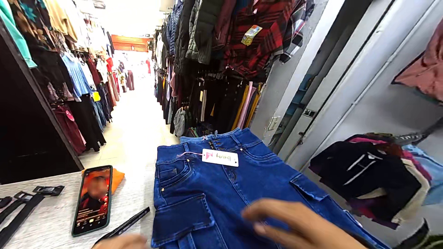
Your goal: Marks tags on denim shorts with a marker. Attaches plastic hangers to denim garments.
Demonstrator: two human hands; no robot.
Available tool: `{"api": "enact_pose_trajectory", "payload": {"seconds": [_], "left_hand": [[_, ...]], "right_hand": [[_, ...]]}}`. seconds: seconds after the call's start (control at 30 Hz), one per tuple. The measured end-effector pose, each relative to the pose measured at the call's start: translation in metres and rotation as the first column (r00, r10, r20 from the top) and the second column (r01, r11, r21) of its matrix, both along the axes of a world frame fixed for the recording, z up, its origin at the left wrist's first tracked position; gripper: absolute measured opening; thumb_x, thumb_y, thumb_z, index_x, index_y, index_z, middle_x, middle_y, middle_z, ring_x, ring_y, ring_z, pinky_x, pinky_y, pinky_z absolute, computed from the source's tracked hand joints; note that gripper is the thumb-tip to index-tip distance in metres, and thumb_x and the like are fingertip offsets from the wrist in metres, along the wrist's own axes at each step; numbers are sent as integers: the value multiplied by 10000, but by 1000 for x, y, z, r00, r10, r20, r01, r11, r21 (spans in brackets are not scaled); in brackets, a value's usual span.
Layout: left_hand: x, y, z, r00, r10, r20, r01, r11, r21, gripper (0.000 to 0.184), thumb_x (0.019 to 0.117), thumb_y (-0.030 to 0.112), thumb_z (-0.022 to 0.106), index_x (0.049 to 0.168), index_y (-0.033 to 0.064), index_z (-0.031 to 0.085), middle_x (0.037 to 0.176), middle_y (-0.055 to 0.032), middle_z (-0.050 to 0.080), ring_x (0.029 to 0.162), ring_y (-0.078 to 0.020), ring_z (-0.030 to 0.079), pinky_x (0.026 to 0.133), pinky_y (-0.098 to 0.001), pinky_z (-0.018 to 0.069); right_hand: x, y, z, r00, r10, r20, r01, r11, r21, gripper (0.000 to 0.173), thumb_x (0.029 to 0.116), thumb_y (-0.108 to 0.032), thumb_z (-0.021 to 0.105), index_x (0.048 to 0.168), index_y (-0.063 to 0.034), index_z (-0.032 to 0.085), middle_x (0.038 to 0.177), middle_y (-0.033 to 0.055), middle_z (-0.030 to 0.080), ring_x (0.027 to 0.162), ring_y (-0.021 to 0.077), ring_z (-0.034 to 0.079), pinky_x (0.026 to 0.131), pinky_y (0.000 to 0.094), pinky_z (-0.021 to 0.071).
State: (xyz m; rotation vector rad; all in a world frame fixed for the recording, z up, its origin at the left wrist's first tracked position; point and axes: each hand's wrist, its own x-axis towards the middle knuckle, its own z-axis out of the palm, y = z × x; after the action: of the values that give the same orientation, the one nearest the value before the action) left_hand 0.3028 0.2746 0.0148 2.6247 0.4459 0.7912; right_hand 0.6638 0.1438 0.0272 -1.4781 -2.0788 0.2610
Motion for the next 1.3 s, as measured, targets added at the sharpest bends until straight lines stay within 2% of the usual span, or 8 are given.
{"api": "enact_pose_trajectory", "payload": {"seconds": [0.2, 0.4, 0.53, 0.77, 0.93, 1.07, 1.17, 1.3], "left_hand": [[115, 103, -10, 923, 368, -107, -379, 829, -411, 532, 1000, 259, 605, 1427, -43, 509, 1461, -274, 505, 1344, -401, 519, 1097, -538, 440], [146, 137, -24, 856, 515, -53, -432, 655, -620, 609, 977, 156, 647, 1511, -7, 402, 1551, -278, 395, 1354, -391, 519, 1102, -495, 455], [144, 141, -25, 829, 559, -35, -447, 623, -642, 629, 948, 105, 686, 1502, -3, 408, 1549, -262, 403, 1283, -375, 571, 1047, -490, 487], [144, 116, -13, 907, 416, -72, -411, 829, -380, 461, 944, 144, 667, 1368, -19, 589, 1531, -303, 416, 1410, -469, 417, 1139, -566, 377], [139, 79, -12, 987, 158, -18, -159, 981, -110, 255, 937, 92, 643, 1149, -36, 702, 1311, -273, 632, 1220, -447, 622, 979, -599, 517], [106, 74, 3, 971, 197, -137, -209, 975, -81, 245, 971, 61, 605, 1164, -72, 677, 1228, -278, 670, 1138, -446, 667, 927, -600, 538], [83, 81, 13, 900, 258, -351, -324, 935, -145, 307, 1006, 93, 598, 1256, -81, 637, 1268, -314, 635, 1177, -498, 624, 969, -645, 491], [69, 88, 13, 816, 251, -521, -392, 902, -180, 331, 1012, 97, 605, 1286, -88, 618, 1259, -327, 630, 1181, -513, 613, 991, -652, 470]], "right_hand": [[103, 119, -35, 893, -439, 95, 441, 898, 8, 667, 920, -320, 743, 1441, 16, 497, 1406, 240, 559, 1306, 386, 548, 1092, 579, 444], [74, 114, 3, 995, 25, -101, -41, 987, -157, 406, 1033, -399, 573, 1199, -55, 711, 1050, 75, 735, 945, 140, 699, 886, 361, 578], [88, 167, 27, 979, -183, 91, 177, 982, 67, 245, 1036, -246, 590, 1165, -91, 730, 1085, 71, 718, 924, 175, 705, 835, 406, 598], [91, 210, -9, 930, -360, 71, 360, 933, 15, 453, 970, -253, 691, 1349, -18, 611, 1354, 195, 612, 1238, 333, 601, 1060, 539, 470], [63, 184, -7, 960, -279, -15, 279, 955, 95, 349, 941, -385, 710, 1091, -70, 689, 866, 63, 700, 737, 179, 684, 682, 414, 592], [19, 174, -6, 990, -92, 104, 120, 945, -303, 636, 921, -479, 677, 1310, 13, 573, 1088, 196, 658, 954, 331, 658, 855, 530, 533], [28, 173, 0, 996, -94, 7, 94, 987, -131, 395, 999, -276, 574, 1279, -5, 640, 1007, 143, 736, 876, 234, 719, 808, 438, 586], [76, 209, -20, 923, -385, 33, 374, 912, 168, 541, 970, -360, 655, 1418, -66, 575, 1465, 145, 557, 1379, 306, 509, 1128, 561, 415]]}}
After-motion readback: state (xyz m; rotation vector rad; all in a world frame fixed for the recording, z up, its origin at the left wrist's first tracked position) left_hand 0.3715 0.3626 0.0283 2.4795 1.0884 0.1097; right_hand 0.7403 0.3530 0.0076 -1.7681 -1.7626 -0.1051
